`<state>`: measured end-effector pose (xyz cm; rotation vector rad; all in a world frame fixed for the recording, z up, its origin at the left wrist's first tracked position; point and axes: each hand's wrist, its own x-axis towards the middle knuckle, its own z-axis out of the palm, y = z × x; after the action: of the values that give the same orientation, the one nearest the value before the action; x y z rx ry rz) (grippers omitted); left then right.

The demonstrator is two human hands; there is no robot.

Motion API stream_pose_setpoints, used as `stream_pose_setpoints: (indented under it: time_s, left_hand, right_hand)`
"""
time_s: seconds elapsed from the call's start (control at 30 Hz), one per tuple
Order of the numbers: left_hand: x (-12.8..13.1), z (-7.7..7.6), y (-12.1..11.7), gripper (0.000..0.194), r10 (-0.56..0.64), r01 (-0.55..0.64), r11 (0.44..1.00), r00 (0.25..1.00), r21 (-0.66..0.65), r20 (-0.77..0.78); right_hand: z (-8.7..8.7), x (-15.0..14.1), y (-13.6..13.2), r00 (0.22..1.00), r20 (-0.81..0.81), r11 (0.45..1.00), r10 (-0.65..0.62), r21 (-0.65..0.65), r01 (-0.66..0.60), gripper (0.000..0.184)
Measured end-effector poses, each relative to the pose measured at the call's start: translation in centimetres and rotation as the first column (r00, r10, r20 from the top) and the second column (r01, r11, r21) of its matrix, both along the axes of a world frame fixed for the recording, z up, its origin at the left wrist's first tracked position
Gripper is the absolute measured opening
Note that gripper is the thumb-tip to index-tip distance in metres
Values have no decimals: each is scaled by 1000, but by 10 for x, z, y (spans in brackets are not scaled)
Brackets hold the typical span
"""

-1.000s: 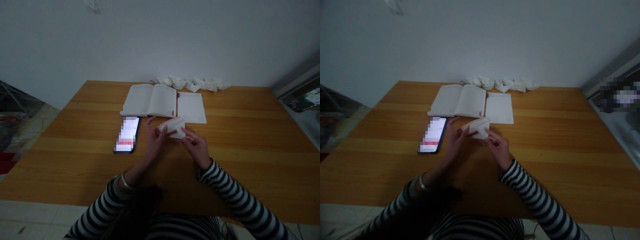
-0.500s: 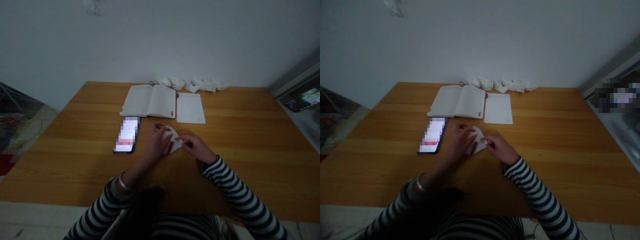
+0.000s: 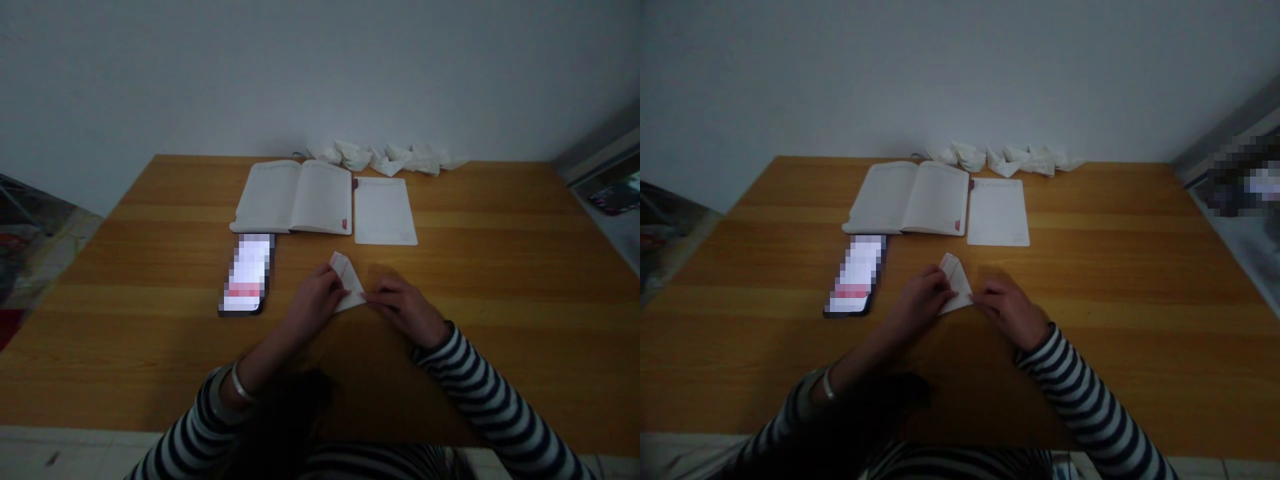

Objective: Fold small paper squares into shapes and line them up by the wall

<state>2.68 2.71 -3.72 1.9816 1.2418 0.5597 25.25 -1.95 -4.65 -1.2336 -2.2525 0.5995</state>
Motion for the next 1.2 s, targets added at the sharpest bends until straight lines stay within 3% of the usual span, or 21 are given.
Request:
stream_pose_setpoints:
  time_s: [0.2, 0.4, 0.57, 0.9, 1.2]
  left_hand:
    - [-3, 0, 1, 16, -16, 17, 999, 999, -31, 41]
    - [-4, -3, 3, 15, -14, 15, 999, 999, -35, 36]
    - [-4, -2, 3, 15, -2, 3, 998, 1000, -57, 9]
    - [-4, -2, 5, 17, -27, 26, 999, 1000, -44, -1]
    - [-3, -1, 5, 18, -18, 17, 999, 1000, -42, -16]
  right_hand:
    - [1, -6, -12, 989, 150, 988, -11, 152, -12, 30]
    - [-7, -3, -28, 974, 217, 946, 69, 295, -133, 43]
    - [-8, -3, -36, 954, 291, 946, 69, 286, -155, 39]
    - [-1, -8, -44, 953, 304, 969, -10, 240, -66, 41]
    - [-5, -1, -43, 938, 345, 953, 30, 273, -131, 40]
